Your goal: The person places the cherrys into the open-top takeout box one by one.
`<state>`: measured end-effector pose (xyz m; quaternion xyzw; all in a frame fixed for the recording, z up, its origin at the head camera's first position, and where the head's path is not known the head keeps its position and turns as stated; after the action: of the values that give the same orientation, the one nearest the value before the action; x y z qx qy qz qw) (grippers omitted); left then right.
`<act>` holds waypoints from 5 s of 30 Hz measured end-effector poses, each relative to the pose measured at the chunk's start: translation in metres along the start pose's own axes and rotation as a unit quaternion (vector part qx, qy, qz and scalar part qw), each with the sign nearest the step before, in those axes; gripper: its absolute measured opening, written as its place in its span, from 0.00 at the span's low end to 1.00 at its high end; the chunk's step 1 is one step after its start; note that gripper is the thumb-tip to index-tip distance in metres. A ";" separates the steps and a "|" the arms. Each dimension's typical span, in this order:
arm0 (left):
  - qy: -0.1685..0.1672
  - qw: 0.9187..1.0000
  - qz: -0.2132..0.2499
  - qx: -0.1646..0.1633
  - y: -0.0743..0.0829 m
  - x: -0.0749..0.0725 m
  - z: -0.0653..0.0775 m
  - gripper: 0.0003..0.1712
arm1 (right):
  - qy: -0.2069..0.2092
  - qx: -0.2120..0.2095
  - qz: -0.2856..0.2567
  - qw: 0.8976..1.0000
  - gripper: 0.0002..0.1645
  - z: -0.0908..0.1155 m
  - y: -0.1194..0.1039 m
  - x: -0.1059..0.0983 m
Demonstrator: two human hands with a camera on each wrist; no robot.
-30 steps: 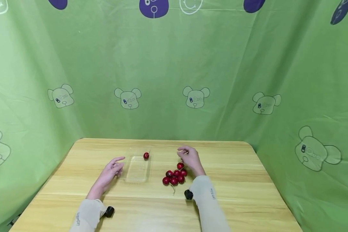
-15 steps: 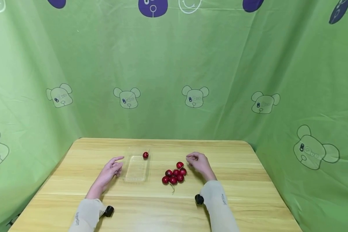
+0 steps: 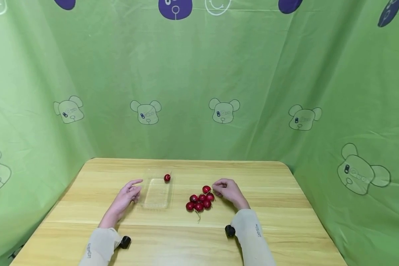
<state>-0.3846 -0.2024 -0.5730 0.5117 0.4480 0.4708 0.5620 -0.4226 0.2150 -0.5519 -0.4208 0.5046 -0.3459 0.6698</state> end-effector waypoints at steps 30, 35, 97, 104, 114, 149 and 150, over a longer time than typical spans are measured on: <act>-0.001 1.000 0.003 -0.003 -0.004 -0.002 -0.001 0.28 | 0.010 0.028 0.036 0.999 0.09 0.000 0.007 0.005; 0.002 1.000 -0.009 -0.001 -0.005 -0.003 0.000 0.28 | 0.001 0.028 0.034 0.999 0.09 0.000 0.009 0.007; 0.006 1.000 0.000 0.002 -0.005 -0.008 0.001 0.28 | 0.026 -0.076 0.043 0.996 0.12 -0.004 -0.072 0.017; 0.002 1.000 0.005 0.002 -0.004 -0.005 -0.001 0.28 | 0.019 -0.082 0.034 0.996 0.13 -0.004 -0.088 0.024; 0.000 1.000 -0.001 0.001 -0.002 -0.002 -0.002 0.28 | 0.007 -0.090 0.029 0.995 0.12 -0.009 -0.098 0.038; 0.004 1.000 0.007 0.004 -0.002 -0.004 -0.005 0.28 | -0.020 -0.081 -0.171 0.982 0.09 -0.032 -0.108 0.098; 0.003 1.000 0.007 0.004 -0.002 -0.004 -0.004 0.28 | -0.019 -0.082 -0.174 0.981 0.09 -0.032 -0.108 0.099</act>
<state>-0.3895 -0.2058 -0.5752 0.5160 0.4479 0.4742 0.5552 -0.4330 0.0761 -0.4963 -0.5621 0.4370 -0.4068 0.5723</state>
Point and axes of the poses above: each hand's wrist, its own z-axis away from the middle knuckle, its own x-axis out of the palm, y = z × x, the point moved 9 cm from there along -z, towards the middle knuckle, and after that the axes turned 4 degrees about -y, right-handed, at the moved point
